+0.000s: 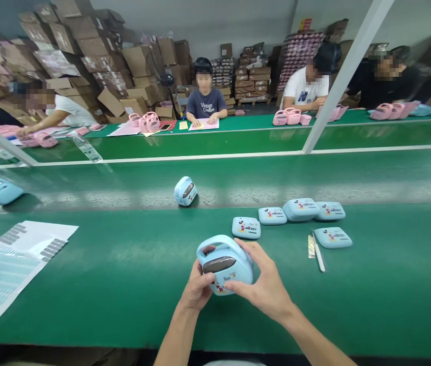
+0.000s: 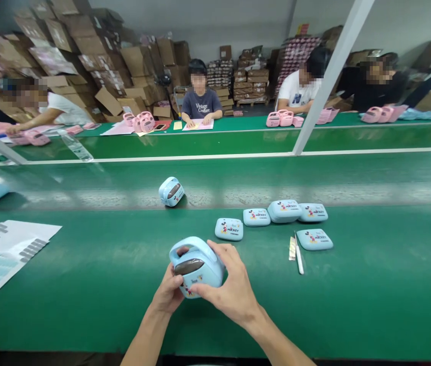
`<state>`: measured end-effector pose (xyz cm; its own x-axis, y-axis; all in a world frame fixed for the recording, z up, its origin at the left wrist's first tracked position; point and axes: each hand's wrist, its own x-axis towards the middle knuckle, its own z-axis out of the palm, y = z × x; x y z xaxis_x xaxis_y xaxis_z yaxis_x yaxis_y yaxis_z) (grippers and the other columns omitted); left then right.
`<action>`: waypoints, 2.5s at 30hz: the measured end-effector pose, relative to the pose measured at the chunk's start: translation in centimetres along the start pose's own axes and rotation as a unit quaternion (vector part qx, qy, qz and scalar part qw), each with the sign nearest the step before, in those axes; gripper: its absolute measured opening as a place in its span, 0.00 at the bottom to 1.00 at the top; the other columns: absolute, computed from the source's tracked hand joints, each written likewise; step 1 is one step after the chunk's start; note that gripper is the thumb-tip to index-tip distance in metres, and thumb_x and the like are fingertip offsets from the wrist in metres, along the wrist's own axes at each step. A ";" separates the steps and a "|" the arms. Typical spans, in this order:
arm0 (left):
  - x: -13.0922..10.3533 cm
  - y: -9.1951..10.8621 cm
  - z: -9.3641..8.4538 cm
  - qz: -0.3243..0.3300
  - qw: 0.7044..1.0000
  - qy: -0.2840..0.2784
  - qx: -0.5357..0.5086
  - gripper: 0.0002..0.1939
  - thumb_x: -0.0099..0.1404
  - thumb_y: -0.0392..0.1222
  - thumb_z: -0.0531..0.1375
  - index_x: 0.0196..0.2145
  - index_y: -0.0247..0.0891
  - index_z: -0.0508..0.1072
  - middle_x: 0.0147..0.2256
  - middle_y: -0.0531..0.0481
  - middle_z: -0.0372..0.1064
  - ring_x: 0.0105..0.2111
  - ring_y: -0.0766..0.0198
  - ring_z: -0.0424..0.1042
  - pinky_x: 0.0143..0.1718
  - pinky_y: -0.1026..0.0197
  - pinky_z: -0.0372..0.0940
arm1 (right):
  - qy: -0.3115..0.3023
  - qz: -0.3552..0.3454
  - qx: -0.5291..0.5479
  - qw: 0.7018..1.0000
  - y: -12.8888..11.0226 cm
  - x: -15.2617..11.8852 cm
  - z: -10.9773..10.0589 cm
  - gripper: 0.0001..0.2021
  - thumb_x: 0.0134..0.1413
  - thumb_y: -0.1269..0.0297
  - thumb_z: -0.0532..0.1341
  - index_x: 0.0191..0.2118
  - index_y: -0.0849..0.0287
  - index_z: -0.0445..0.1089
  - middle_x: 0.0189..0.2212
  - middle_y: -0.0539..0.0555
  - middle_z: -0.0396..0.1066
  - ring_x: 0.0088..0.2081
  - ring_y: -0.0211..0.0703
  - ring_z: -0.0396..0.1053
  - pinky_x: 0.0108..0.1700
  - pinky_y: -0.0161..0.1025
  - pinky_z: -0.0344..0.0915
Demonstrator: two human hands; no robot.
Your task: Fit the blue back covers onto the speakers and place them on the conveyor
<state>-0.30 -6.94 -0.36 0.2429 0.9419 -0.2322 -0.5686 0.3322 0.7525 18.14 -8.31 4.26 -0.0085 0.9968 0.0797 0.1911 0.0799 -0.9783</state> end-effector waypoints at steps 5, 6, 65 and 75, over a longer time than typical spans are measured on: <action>0.3 0.4 1.1 0.024 0.999 0.004 0.033 0.43 0.43 0.52 0.78 0.56 0.44 0.70 0.47 0.43 0.78 0.49 0.46 0.77 0.49 0.52 0.71 | -0.002 0.031 0.101 0.994 0.6 0.3 -0.2 0.35 0.43 0.59 0.75 0.60 0.50 0.70 0.56 0.56 0.71 0.57 0.58 0.69 0.60 0.51 0.65; 0.3 0.5 1.6 0.044 0.998 0.004 0.045 0.46 0.41 0.53 0.78 0.57 0.44 0.69 0.50 0.42 0.76 0.52 0.44 0.75 0.50 0.51 0.71 | -0.002 0.041 0.153 0.987 0.9 0.4 -0.2 0.34 0.45 0.58 0.74 0.60 0.50 0.70 0.56 0.56 0.72 0.57 0.58 0.69 0.59 0.51 0.65; 1.7 -1.0 4.2 0.119 0.865 -0.039 0.486 0.34 0.47 0.38 0.71 0.53 0.42 0.70 0.52 0.45 0.73 0.49 0.51 0.73 0.51 0.51 0.66 | 0.053 -0.019 0.020 0.998 5.8 -1.0 -2.2 0.24 0.46 0.56 0.73 0.48 0.50 0.67 0.47 0.55 0.69 0.51 0.55 0.68 0.53 0.50 0.66; 1.8 -0.9 4.3 0.113 0.868 -0.048 0.482 0.34 0.48 0.39 0.71 0.53 0.42 0.69 0.52 0.45 0.73 0.49 0.51 0.73 0.50 0.53 0.67 | 0.055 -0.020 0.029 0.998 5.8 -0.9 -2.1 0.24 0.48 0.55 0.72 0.48 0.51 0.66 0.47 0.55 0.67 0.51 0.54 0.68 0.53 0.50 0.65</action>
<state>4.06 -5.77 1.17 0.3013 0.9535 0.0065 0.2998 -0.1013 0.9486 21.32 -8.75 -1.10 0.0925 0.9863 0.1365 0.1359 0.1233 -0.9830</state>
